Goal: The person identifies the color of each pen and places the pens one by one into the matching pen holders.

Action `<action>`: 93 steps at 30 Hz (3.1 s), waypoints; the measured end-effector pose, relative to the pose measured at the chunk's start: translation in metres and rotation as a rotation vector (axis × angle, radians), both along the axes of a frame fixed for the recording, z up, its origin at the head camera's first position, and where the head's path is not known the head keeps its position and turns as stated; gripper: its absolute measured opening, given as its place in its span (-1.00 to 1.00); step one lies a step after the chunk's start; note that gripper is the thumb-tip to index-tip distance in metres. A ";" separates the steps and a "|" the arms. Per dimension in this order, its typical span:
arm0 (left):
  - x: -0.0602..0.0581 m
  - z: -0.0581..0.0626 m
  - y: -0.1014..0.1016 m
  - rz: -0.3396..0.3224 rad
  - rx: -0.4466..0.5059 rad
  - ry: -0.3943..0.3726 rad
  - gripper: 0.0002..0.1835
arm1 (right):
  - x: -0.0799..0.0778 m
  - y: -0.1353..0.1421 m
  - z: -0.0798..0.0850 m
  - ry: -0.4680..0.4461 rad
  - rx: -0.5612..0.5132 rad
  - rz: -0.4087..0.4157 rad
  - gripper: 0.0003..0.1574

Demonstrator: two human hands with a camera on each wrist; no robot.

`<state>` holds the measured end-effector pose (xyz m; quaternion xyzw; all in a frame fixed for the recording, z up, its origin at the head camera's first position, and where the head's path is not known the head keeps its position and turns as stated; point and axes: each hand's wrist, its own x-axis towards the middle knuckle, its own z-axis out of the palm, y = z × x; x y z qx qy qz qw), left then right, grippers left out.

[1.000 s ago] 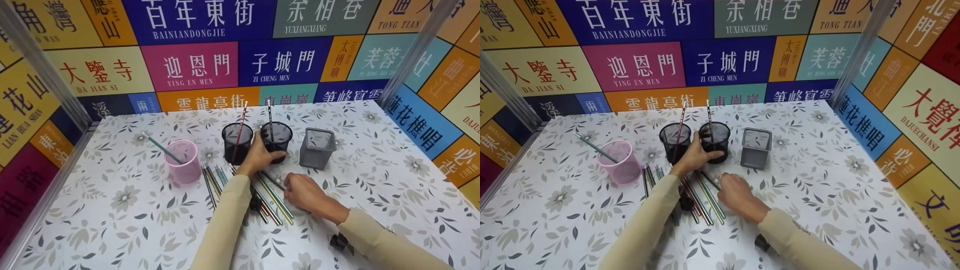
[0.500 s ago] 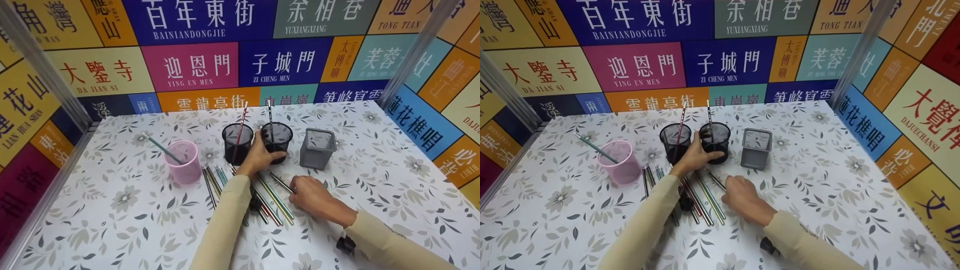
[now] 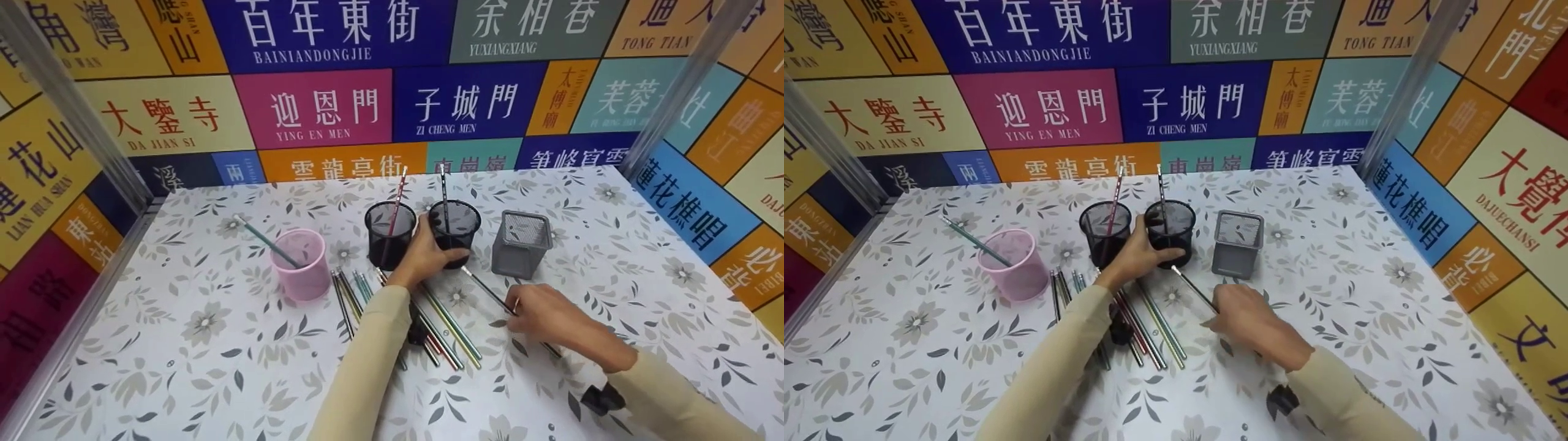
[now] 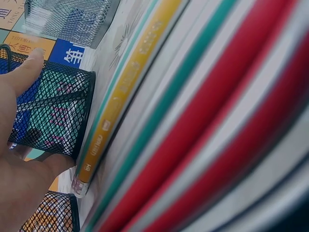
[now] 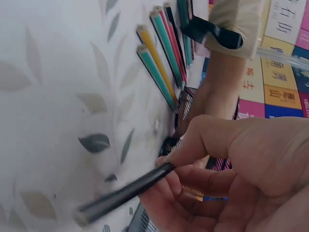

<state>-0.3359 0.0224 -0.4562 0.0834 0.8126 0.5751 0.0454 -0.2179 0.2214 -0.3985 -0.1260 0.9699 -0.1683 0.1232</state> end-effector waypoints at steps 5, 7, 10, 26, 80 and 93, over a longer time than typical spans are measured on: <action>0.000 -0.002 0.000 -0.008 0.007 0.025 0.13 | -0.008 0.002 0.014 0.016 -0.075 0.039 -0.76; -0.001 -0.002 -0.001 -0.011 -0.003 0.034 0.13 | -0.013 -0.001 0.020 0.042 -0.101 0.055 -0.73; -0.001 -0.002 -0.002 -0.018 -0.019 0.053 0.12 | -0.019 -0.007 0.028 0.109 -0.156 0.066 -0.68; -0.001 -0.003 -0.002 -0.041 -0.029 0.095 0.02 | -0.049 -0.039 0.068 0.204 -0.658 -0.083 -0.56; 0.000 -0.008 -0.003 -0.059 -0.044 0.154 0.02 | -0.133 -0.067 0.018 0.413 -0.629 -0.219 -0.47; -0.002 -0.007 -0.005 -0.073 -0.029 0.144 -0.06 | -0.139 -0.079 0.008 0.343 -0.498 -0.137 -0.39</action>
